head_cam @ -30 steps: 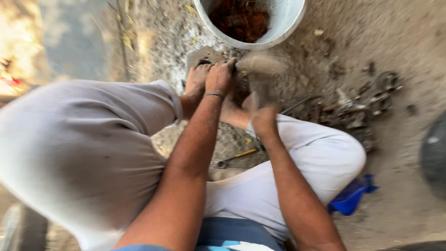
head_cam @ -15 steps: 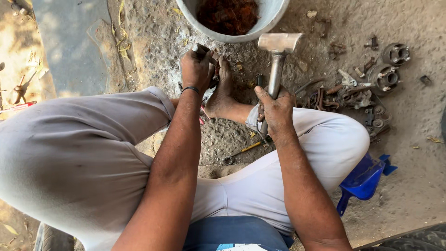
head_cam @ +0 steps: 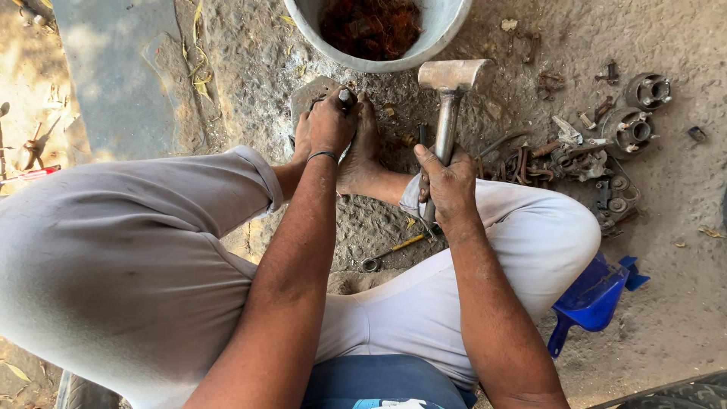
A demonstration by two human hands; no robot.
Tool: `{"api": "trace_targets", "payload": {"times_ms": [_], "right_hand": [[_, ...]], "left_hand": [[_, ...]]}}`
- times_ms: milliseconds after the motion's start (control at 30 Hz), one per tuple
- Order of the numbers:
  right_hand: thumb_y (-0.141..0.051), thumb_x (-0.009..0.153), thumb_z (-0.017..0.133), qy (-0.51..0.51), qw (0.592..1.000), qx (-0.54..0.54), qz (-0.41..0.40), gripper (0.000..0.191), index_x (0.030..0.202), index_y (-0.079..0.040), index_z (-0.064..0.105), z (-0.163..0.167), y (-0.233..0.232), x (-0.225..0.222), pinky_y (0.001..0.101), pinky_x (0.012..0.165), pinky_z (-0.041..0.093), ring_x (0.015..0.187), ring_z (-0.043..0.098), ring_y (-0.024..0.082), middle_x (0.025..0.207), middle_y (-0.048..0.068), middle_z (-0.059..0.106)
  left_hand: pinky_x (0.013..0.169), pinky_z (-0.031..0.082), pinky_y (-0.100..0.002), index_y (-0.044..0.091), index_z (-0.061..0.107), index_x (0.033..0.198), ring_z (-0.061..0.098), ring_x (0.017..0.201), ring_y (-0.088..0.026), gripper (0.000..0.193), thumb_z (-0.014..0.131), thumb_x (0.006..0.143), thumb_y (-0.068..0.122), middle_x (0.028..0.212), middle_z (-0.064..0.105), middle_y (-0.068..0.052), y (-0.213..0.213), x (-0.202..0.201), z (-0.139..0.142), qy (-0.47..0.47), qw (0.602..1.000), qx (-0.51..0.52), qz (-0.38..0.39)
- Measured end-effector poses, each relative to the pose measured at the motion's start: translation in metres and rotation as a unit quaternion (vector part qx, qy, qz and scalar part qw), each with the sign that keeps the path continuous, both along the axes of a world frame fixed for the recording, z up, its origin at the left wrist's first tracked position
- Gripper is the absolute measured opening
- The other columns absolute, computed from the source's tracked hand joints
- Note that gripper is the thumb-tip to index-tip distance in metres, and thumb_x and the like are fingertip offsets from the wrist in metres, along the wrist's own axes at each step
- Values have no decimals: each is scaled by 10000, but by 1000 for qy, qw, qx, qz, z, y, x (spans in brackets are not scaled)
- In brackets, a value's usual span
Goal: The person sits on the ground and uses a hammer and metal block to crush small metal objects. They then pull apart the crushed pieces by hand to separate copper wire from the metal casing, placing the wire into a nearby bucket.
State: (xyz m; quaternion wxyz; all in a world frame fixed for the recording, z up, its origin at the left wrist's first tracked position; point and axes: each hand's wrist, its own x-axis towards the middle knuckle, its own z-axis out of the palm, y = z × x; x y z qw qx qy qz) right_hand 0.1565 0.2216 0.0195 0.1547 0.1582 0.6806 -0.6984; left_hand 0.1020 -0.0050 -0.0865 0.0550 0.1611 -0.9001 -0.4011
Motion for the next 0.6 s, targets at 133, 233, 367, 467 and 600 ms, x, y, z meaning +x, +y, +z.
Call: {"api": "trace_targets", "payload": {"times_ms": [133, 233, 367, 467, 600], "right_hand": [[-227, 923, 793, 10, 1000, 14, 10, 269, 877, -72, 578, 4, -2, -1, 217, 359, 381, 451, 473, 36, 641, -26, 524], [-226, 932, 805, 20, 999, 42, 12, 271, 887, -66, 592, 9, -2, -2, 214, 382, 386, 487, 483, 25, 661, -31, 529], [-244, 924, 799, 51, 996, 71, 32, 276, 868, -71, 592, 6, 5, 0, 231, 360, 393, 442, 486, 42, 610, -28, 531], [-255, 900, 832, 60, 992, 110, 19, 304, 852, -60, 604, 4, 10, -3, 233, 367, 364, 432, 464, 51, 592, -40, 535], [-314, 791, 865, -53, 993, 104, -15, 453, 1117, -78, 658, 14, -3, -11, 213, 421, 489, 566, 615, 55, 897, 0, 704]], "left_hand": [[762, 575, -469, 72, 717, 938, 747, 820, -355, 239, 801, 880, 289, 854, 772, -156, 0, -3, -6, 2, 998, 55, 33], [765, 582, -467, 67, 722, 913, 745, 796, -363, 211, 788, 898, 267, 824, 763, -164, -2, -8, -7, 37, 998, 30, 40], [752, 571, -490, 37, 706, 914, 734, 814, -379, 249, 796, 903, 269, 831, 758, -186, -2, -10, -4, 36, 999, -6, 28], [756, 577, -469, 105, 742, 949, 754, 742, -295, 215, 734, 897, 313, 821, 774, -141, 1, -8, -3, -5, 999, -40, 13], [769, 579, -479, 130, 731, 1044, 734, 853, -317, 238, 684, 919, 327, 934, 760, -139, 2, -3, 13, -117, 991, -62, 14]]}}
